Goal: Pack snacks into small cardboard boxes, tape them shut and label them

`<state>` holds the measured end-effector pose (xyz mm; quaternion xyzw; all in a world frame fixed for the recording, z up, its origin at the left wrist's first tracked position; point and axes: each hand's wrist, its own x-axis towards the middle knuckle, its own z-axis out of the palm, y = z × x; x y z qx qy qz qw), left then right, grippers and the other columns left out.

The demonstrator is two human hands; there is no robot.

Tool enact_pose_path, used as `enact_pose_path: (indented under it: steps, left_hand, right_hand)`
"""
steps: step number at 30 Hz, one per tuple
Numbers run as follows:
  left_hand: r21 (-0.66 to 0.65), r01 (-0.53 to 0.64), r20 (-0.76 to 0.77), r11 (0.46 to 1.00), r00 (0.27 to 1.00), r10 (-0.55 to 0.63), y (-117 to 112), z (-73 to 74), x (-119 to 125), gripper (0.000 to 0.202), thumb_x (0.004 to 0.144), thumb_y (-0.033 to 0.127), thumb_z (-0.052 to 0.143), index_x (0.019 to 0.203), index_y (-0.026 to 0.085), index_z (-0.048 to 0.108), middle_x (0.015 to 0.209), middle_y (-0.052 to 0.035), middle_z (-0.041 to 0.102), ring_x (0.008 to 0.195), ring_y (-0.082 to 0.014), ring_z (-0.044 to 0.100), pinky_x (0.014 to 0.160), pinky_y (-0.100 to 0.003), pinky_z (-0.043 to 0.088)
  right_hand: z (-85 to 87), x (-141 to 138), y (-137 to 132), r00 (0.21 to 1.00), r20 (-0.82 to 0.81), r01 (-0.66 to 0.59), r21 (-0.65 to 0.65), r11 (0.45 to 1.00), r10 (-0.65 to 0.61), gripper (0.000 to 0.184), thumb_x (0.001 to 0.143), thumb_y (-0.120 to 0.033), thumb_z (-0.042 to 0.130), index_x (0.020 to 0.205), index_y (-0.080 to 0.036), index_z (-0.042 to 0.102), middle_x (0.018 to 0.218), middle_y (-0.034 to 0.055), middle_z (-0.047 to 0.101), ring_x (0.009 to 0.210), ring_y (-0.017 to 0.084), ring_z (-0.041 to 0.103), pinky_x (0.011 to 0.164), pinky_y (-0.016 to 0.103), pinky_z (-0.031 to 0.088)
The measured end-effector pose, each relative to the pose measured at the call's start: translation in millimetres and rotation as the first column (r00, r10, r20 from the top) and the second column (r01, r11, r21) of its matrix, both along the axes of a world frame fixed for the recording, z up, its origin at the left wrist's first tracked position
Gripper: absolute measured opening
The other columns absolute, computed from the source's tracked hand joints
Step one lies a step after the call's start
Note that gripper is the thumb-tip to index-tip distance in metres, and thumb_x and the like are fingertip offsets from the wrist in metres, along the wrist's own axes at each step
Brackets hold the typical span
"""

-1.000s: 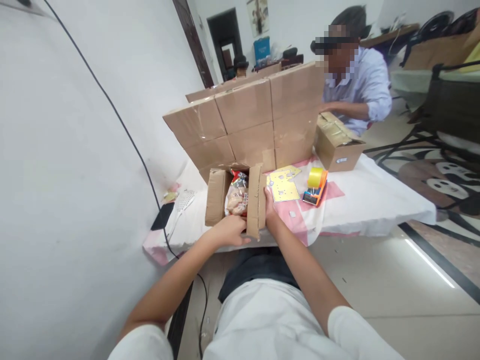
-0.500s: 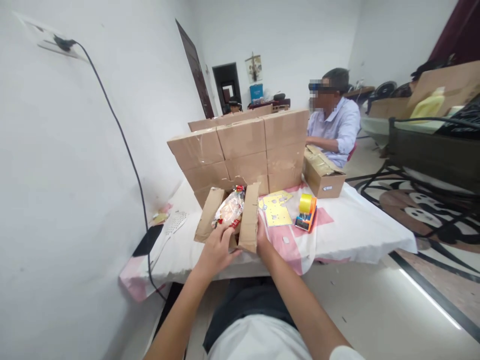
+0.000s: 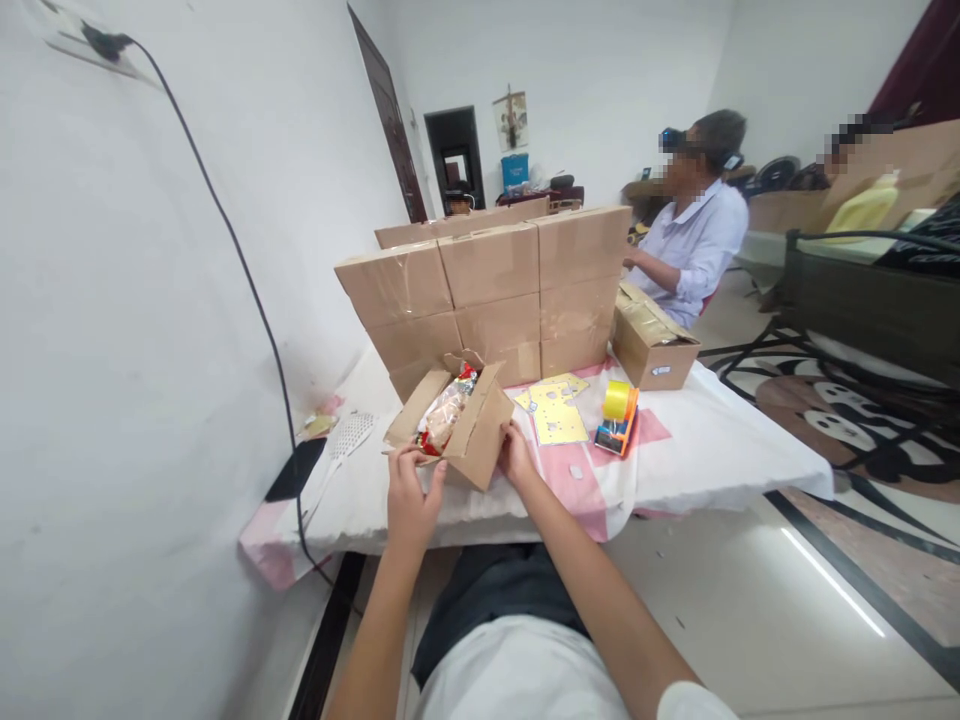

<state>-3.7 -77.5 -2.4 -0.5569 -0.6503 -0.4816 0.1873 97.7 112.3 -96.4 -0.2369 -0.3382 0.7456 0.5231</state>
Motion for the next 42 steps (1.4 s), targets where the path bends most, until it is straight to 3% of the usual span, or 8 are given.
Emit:
enact_pose_path:
  steps: [5, 12, 19, 24, 29, 34, 38, 42]
  left_hand:
    - [0.073, 0.008, 0.107, 0.997, 0.994, -0.016, 0.8, -7.6, -13.2, 0.015, 0.103, 0.035, 0.050, 0.095, 0.022, 0.049, 0.103, -0.0089, 0.058, 0.114, -0.0263, 0.061, 0.098, -0.044, 0.050]
    - [0.166, 0.053, 0.074, 0.985, 0.995, -0.066, -11.5, -16.1, -31.3, 0.018, 0.102, 0.030, 0.049, 0.086, 0.022, 0.051, 0.091, -0.0047, 0.060, 0.094, -0.0213, 0.064, 0.104, -0.047, 0.050]
    - [0.049, 0.310, 0.037, 0.949, 0.949, -0.312, -22.5, -5.5, -29.7, 0.026, 0.103, 0.032, 0.044, 0.081, 0.023, 0.053, 0.091, -0.0051, 0.063, 0.090, -0.0203, 0.064, 0.116, -0.052, 0.045]
    - [0.100, 0.388, 0.142, 0.916, 0.906, -0.399, -8.4, -12.6, -26.7, 0.043, 0.103, 0.059, 0.037, 0.090, 0.022, 0.056, 0.124, -0.0146, 0.061, 0.129, -0.0311, 0.058, 0.116, -0.056, 0.043]
    - [0.193, 0.356, 0.188, 0.915, 0.901, -0.390, 3.7, -37.6, -32.1, 0.092, 0.081, 0.085, 0.056, 0.150, 0.025, 0.038, 0.170, -0.0236, 0.017, 0.161, -0.0411, 0.015, 0.124, -0.064, 0.028]
    - [0.232, 0.255, 0.240, 0.939, 0.920, -0.309, 8.0, -48.0, -22.8, 0.101, 0.078, 0.074, 0.072, 0.157, 0.029, 0.028, 0.174, -0.0211, 0.000, 0.162, -0.0393, 0.002, 0.127, -0.062, 0.024]
    - [0.247, 0.218, 0.299, 0.944, 0.910, -0.288, 17.1, -43.1, -0.2, 0.087, 0.085, 0.056, 0.076, 0.155, 0.032, 0.030, 0.175, -0.0182, -0.001, 0.161, -0.0373, 0.016, 0.123, -0.058, 0.037]
    - [0.181, 0.247, 0.411, 0.952, 0.860, -0.301, 21.3, -31.8, 8.8, 0.070, 0.090, 0.047, 0.073, 0.148, 0.025, 0.042, 0.167, -0.0222, 0.032, 0.144, -0.0331, 0.052, 0.116, -0.051, 0.050]
  right_hand:
    - [4.3, 12.7, -3.3, 0.898, 0.159, 0.346, 0.321, 0.882, -0.410, 0.061, 0.078, -0.031, 0.063, 0.138, -0.024, 0.053, 0.154, 0.0102, 0.052, 0.149, 0.023, 0.039, 0.125, 0.044, 0.031]
    - [16.6, 39.0, -14.1, 0.679, 0.245, 0.382, 0.687, 0.618, -0.692, 0.041, 0.089, -0.037, 0.058, 0.128, -0.023, 0.063, 0.133, 0.0123, 0.063, 0.131, 0.030, 0.051, 0.121, 0.055, 0.032]
    - [51.1, 79.5, -15.9, 0.858, 0.199, 0.228, 0.679, 0.698, -0.474, 0.035, 0.096, -0.047, 0.052, 0.111, -0.026, 0.077, 0.116, 0.0088, 0.075, 0.116, 0.032, 0.064, 0.110, 0.050, 0.045]
    - [76.5, 96.5, -15.6, 0.936, 0.103, 0.184, 0.675, 0.715, -0.338, 0.057, 0.100, -0.065, 0.041, 0.128, -0.028, 0.074, 0.133, 0.0069, 0.072, 0.128, 0.032, 0.062, 0.117, 0.052, 0.041]
    - [81.3, 105.8, -13.6, 0.927, 0.188, 0.070, 0.762, 0.643, -0.324, 0.057, 0.102, -0.065, 0.038, 0.110, -0.029, 0.082, 0.122, 0.0071, 0.077, 0.126, 0.033, 0.062, 0.117, 0.053, 0.039]
    - [77.8, 105.4, -13.7, 0.894, 0.228, 0.077, 0.771, 0.632, -0.387, 0.049, 0.104, -0.057, 0.043, 0.112, -0.028, 0.082, 0.115, 0.0073, 0.078, 0.120, 0.031, 0.063, 0.112, 0.051, 0.043]
    - [74.3, 103.7, -14.8, 0.887, 0.230, 0.083, 0.774, 0.628, -0.401, 0.046, 0.105, -0.053, 0.043, 0.114, -0.028, 0.080, 0.117, 0.0075, 0.077, 0.120, 0.030, 0.064, 0.111, 0.049, 0.044]
    - [72.6, 104.6, -15.4, 0.882, 0.228, 0.087, 0.779, 0.620, -0.411, 0.046, 0.105, -0.051, 0.042, 0.111, -0.027, 0.080, 0.115, 0.0077, 0.077, 0.118, 0.030, 0.064, 0.110, 0.049, 0.045]
